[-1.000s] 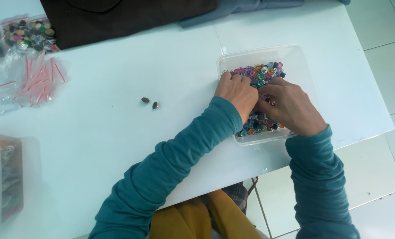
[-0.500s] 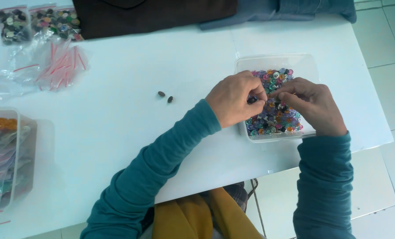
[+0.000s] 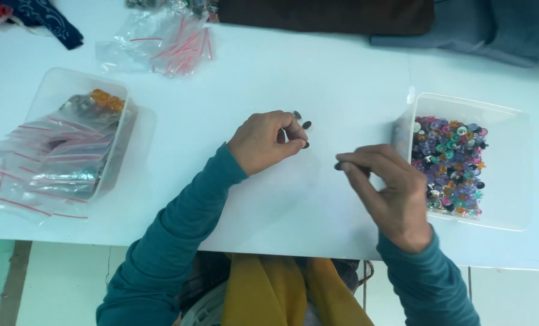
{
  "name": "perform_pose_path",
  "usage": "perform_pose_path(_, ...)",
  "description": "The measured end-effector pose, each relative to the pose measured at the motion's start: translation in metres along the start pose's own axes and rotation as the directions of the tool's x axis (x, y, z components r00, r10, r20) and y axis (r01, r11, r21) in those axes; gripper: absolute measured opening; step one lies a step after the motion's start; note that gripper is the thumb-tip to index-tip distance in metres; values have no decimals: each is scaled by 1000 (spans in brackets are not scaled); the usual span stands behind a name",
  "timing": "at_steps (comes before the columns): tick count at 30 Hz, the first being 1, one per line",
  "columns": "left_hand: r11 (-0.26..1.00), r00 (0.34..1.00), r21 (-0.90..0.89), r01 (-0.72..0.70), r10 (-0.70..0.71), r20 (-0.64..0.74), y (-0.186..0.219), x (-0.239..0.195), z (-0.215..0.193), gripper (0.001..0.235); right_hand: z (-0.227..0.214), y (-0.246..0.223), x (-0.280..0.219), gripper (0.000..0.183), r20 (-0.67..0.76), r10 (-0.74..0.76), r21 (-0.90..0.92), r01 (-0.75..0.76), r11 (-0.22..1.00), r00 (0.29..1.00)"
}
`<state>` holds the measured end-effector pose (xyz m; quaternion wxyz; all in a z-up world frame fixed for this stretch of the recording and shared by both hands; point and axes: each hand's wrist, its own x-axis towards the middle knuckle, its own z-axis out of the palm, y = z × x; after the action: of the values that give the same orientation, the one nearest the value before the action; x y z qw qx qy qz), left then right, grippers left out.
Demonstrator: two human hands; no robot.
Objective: Sorting small buttons from a container and placing them into individual plastic zip-lock bags
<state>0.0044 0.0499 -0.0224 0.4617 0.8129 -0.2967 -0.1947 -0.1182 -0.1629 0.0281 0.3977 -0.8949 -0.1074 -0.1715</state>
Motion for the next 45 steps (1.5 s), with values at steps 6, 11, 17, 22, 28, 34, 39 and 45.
perform_pose_path(6, 979, 987, 137, 154, -145, -71, -23, -8, 6, 11, 63, 44, 10, 8, 46, 96, 24, -97, 995, 994)
perform_pose_path(11, 961, 983, 211, 178, -165, -79, -31, -1, 13, 11, 76, 54, 16, 8, 75, 86, -52, -83, 995, 993)
perform_pose_path(17, 958, 986, 239, 158, -139, -96, -24, -5, 10, 13, 80, 54, 14, 11, 72, 66, -101, -59, 993, 995)
perform_pose_path(22, 973, 992, 228, 33, -4, -124, 0, 1, 10, 17, 55, 35, 3, 19, -10, 33, -75, -34, 997, 999)
perform_pose_path(28, 936, 945, 238, -257, 295, -139, 55, 34, 44, 11, -24, 14, -14, 19, -149, 10, -94, -24, 995, 989)
perform_pose_path(34, 793, 795, 123, -597, 605, -41, 113, 80, 113, 11, -113, 61, -33, 16, -133, 116, -297, -151, 943, 984)
perform_pose_path(39, 676, 825, 524, -519, 235, 514, 127, 121, 187, 21, -134, 131, -59, 23, 28, 538, -505, -452, 735, 843)
perform_pose_path(45, 646, 847, 549, -529, 436, 304, 74, 142, 238, 12, -113, 127, -32, 28, 111, 652, -686, -416, 596, 750)
